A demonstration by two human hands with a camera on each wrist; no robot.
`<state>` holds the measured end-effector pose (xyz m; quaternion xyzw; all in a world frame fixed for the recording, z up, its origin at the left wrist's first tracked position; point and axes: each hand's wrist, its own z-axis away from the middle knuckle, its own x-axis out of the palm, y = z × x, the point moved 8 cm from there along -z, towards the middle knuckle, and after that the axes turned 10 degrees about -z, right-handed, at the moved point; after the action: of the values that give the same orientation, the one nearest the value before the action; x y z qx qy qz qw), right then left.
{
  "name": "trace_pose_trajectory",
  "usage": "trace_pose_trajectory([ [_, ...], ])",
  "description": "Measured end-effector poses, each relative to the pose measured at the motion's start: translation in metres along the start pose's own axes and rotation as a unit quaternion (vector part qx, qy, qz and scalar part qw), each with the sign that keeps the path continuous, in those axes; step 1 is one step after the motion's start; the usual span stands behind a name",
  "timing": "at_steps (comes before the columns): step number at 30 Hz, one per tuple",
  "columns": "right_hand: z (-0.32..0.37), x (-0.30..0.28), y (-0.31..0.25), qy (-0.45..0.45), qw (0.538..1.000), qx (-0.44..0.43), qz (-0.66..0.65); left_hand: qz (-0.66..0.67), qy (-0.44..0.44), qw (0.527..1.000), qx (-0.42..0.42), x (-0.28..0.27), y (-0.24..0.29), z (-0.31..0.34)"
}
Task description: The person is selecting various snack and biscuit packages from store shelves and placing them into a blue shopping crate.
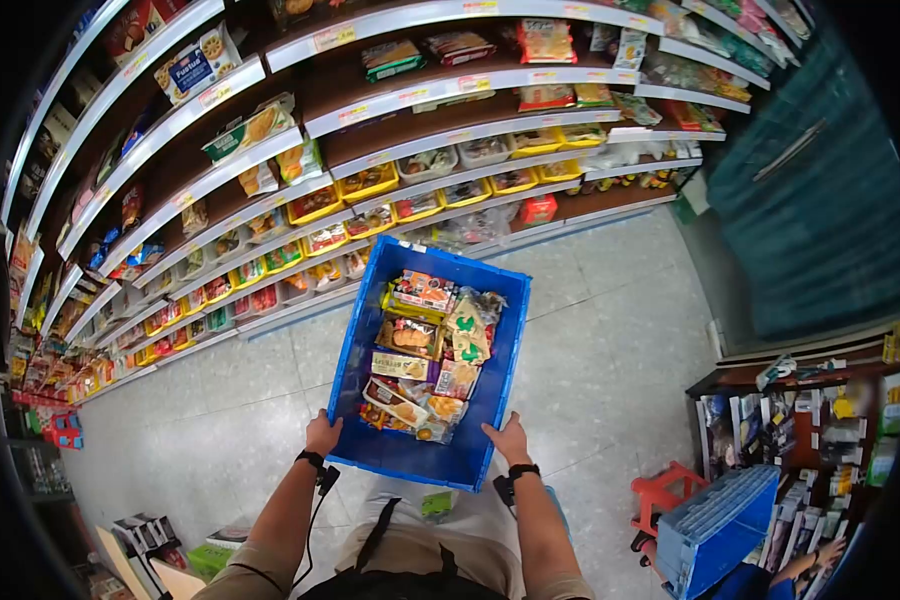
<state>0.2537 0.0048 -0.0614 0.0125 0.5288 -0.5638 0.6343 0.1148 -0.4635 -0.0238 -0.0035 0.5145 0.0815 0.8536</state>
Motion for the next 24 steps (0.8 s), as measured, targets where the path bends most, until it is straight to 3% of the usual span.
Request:
trace_pose_trajectory([
  [2, -0.004, 0.036, -0.006, -0.193, 0.969, -0.047, -0.144, 0.003, -0.028, 1.0, -0.002, -0.001, -0.012, -0.002],
  [3, -0.004, 0.044, -0.004, -0.194, 0.97, -0.04, -0.142, 0.012, -0.055, 0.998, 0.005, 0.004, -0.014, -0.003],
  [5, -0.004, 0.043, -0.014, -0.069, 0.987, -0.074, -0.123, 0.02, -0.056, 0.998, 0.0, 0.013, -0.022, -0.001],
  [10, -0.019, 0.03, -0.076, -0.061, 0.982, -0.146, -0.106, 0.057, -0.06, 0.996, -0.029, 0.027, -0.038, 0.009],
  [19, -0.019, 0.038, -0.099, -0.072, 0.992, -0.105, -0.021, 0.086, -0.039, 0.995, -0.031, 0.021, -0.047, 0.02],
  [24, 0.0, 0.046, -0.111, -0.087, 0.99, -0.093, -0.059, 0.101, -0.065, 0.992, -0.043, 0.026, -0.076, 0.012],
])
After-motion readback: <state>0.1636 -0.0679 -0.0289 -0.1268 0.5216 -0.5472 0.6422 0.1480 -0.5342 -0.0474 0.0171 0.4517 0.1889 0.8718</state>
